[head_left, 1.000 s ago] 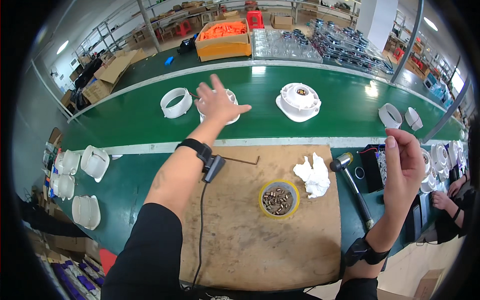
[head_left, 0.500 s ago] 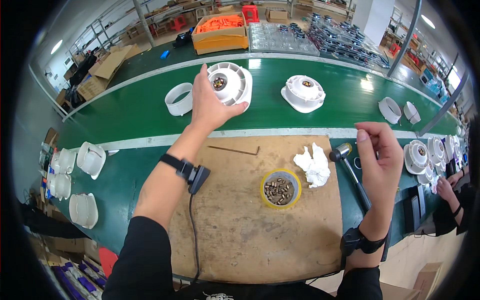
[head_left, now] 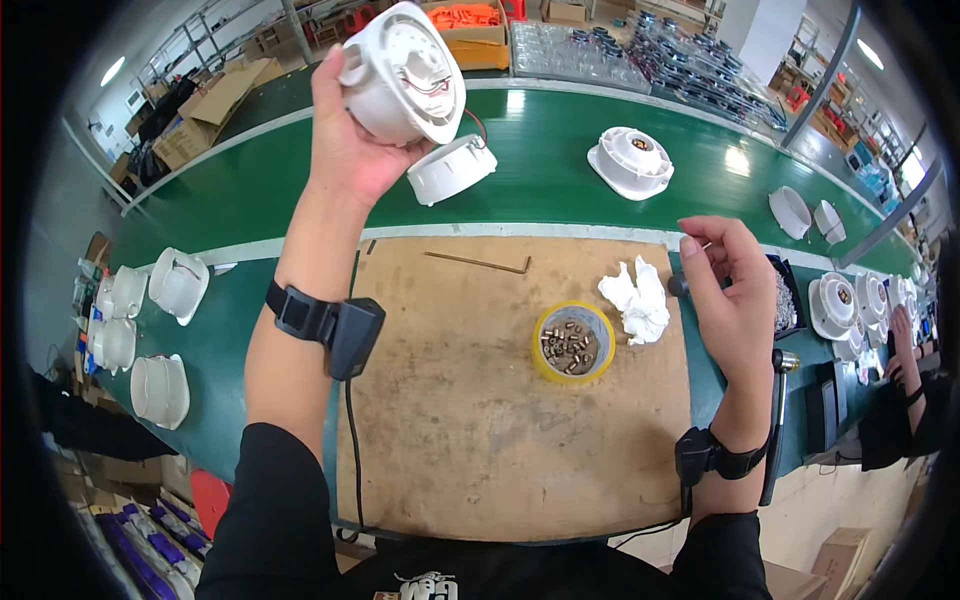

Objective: The person assembles white plastic electrical housings by inserting small metallic components into the central cavity. They use a small metal rod and a hammer to tap the components into place, then inspect the fit by hand. The person handles multiple housings sequentially, placing finished units on the green conveyor belt.

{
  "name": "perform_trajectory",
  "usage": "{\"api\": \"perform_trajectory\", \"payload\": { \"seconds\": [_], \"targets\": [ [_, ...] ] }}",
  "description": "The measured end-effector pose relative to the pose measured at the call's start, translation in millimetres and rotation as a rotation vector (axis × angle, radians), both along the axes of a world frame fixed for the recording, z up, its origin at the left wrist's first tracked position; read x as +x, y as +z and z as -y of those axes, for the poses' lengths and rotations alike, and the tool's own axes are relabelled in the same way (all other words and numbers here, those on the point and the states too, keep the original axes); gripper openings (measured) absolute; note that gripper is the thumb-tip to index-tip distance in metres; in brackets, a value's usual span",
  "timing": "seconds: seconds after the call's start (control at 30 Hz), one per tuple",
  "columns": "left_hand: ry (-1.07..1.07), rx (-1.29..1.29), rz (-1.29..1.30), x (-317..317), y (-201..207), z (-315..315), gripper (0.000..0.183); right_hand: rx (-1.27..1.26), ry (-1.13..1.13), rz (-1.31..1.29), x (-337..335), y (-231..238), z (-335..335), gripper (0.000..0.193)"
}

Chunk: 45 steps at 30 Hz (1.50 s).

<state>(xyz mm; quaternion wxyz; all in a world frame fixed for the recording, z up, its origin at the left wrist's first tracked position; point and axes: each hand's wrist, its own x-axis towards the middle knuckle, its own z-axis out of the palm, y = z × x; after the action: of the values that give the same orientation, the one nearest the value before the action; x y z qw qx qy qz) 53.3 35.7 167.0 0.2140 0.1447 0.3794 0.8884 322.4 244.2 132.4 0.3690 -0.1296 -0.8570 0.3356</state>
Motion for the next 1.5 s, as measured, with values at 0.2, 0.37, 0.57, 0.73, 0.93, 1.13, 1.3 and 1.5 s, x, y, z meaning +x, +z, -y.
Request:
{"api": "perform_trajectory", "payload": {
  "seconds": [0.2, 0.37, 0.57, 0.73, 0.93, 1.13, 1.3, 1.5],
  "targets": [
    [0.039, 0.21, -0.169, 2.7, 10.2, 14.6, 0.091, -0.026, 0.033, -0.007, -0.9, -3.7, 0.0, 0.014],
    [-0.023, 0.085, -0.142, -10.5, 27.0, 16.2, 0.088, -0.006, 0.079, 0.055, -5.6, -9.5, 10.8, 0.014],
    [-0.216, 0.019, 0.112, -50.7, -14.0, 22.6, 0.083, 0.079, 0.173, 0.11, -9.7, -11.4, 18.3, 0.014],
    [-0.126, -0.034, 0.084, -59.3, -23.9, 28.2, 0.087, 0.073, 0.176, 0.122, -8.1, -6.4, 16.9, 0.013],
    [-0.212, 0.311, -0.283, -63.8, 17.1, 39.7, 0.091, 0.079, 0.162, 0.106, -8.3, -8.7, 14.4, 0.013],
    [-0.164, 0.031, 0.025, -42.7, -9.3, 17.0, 0.085, 0.077, 0.191, 0.139, -7.2, -10.0, 14.5, 0.014],
    [-0.148, -0.026, 0.126, -37.5, -21.1, 13.0, 0.087, 0.08, 0.189, 0.157, -8.6, -12.4, 14.7, 0.013],
    [-0.301, 0.089, -0.182, -29.8, 11.9, 28.4, 0.093, 0.018, 0.201, 0.201, -13.2, -15.3, 20.0, 0.017]
  ]
}}
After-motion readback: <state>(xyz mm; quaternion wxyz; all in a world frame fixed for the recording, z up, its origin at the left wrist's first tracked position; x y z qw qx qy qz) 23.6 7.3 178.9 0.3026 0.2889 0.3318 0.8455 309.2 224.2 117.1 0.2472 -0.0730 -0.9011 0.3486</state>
